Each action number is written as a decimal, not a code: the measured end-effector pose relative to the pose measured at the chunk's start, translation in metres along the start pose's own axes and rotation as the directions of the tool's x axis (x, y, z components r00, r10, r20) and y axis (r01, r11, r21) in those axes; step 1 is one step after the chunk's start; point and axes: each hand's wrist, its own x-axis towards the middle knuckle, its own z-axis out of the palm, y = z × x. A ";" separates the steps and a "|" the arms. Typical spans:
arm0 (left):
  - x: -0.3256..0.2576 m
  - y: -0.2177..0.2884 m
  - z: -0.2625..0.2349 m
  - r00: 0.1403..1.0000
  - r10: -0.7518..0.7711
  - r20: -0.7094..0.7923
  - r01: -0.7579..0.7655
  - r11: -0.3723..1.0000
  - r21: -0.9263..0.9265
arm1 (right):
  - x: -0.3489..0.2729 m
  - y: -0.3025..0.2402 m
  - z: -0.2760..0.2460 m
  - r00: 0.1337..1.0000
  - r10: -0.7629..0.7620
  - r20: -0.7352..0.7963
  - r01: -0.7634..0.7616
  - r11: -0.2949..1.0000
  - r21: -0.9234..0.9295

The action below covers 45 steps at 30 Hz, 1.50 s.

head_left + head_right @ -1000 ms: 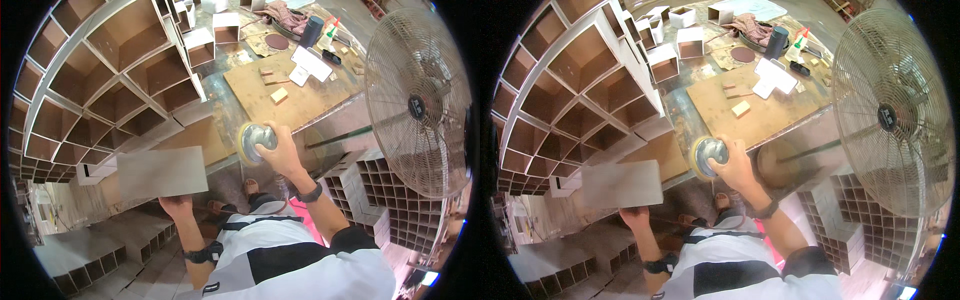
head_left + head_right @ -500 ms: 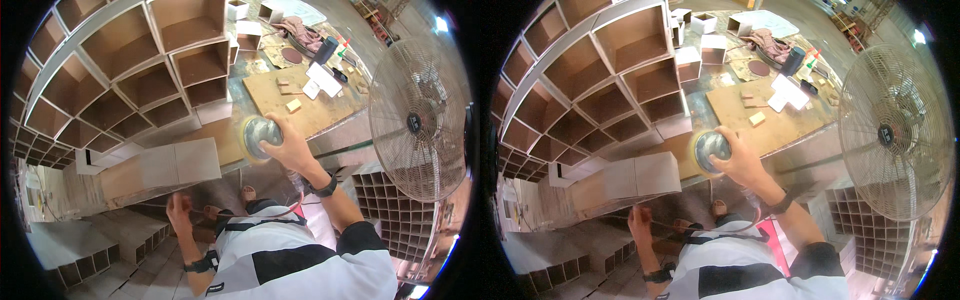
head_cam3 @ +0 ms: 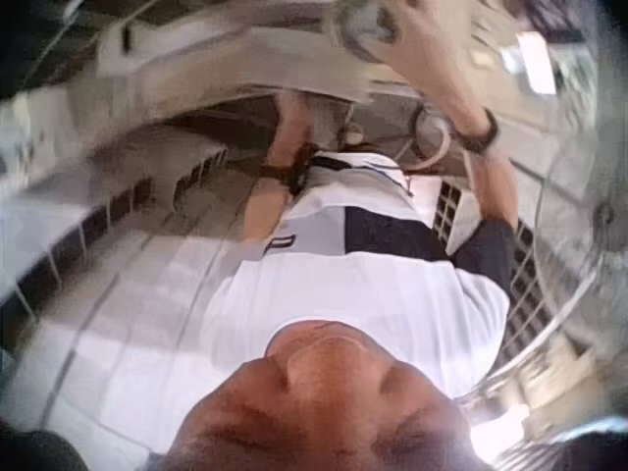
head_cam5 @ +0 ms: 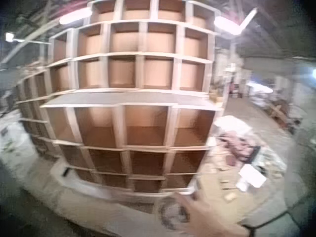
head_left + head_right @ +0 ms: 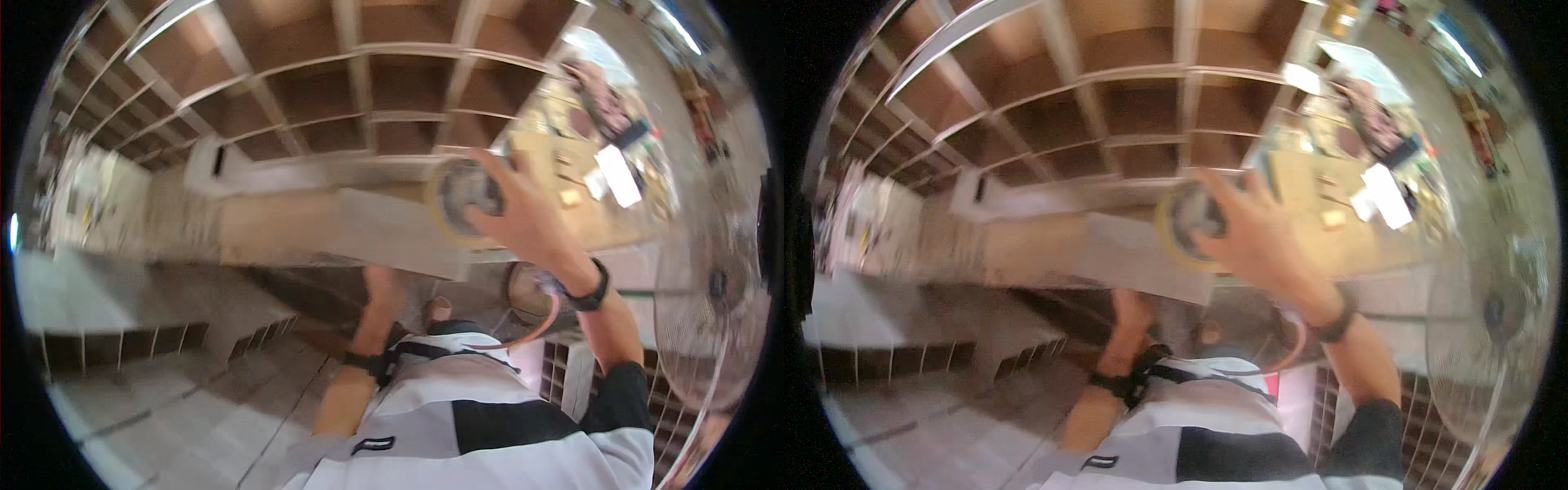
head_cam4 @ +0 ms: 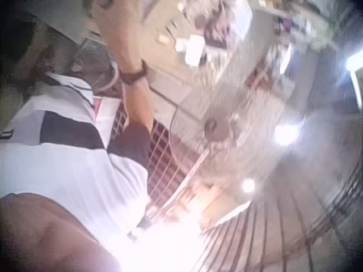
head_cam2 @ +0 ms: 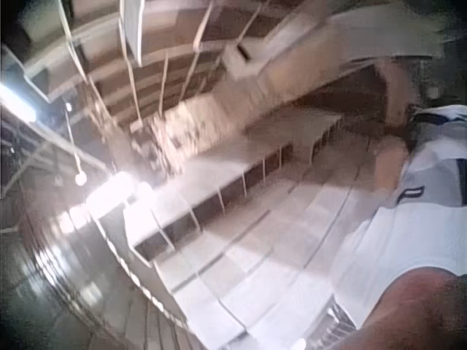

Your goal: Using an orbital power sander to smooth the surfaces of small wooden box components.

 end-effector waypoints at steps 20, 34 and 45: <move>0.013 0.100 0.065 0.636 -0.079 -0.767 0.675 0.538 0.505 | 0.034 -0.068 0.134 0.854 -0.342 0.391 0.374 0.928 -0.004; 0.006 0.021 -0.006 0.851 0.330 0.408 -0.522 0.614 0.592 | 0.044 -0.039 0.112 0.933 -0.083 0.350 0.133 0.984 -0.120; 0.003 0.050 -0.008 0.878 0.339 0.338 -0.464 0.775 0.429 | -0.033 -0.018 0.056 0.899 -0.158 0.408 0.249 0.952 -0.180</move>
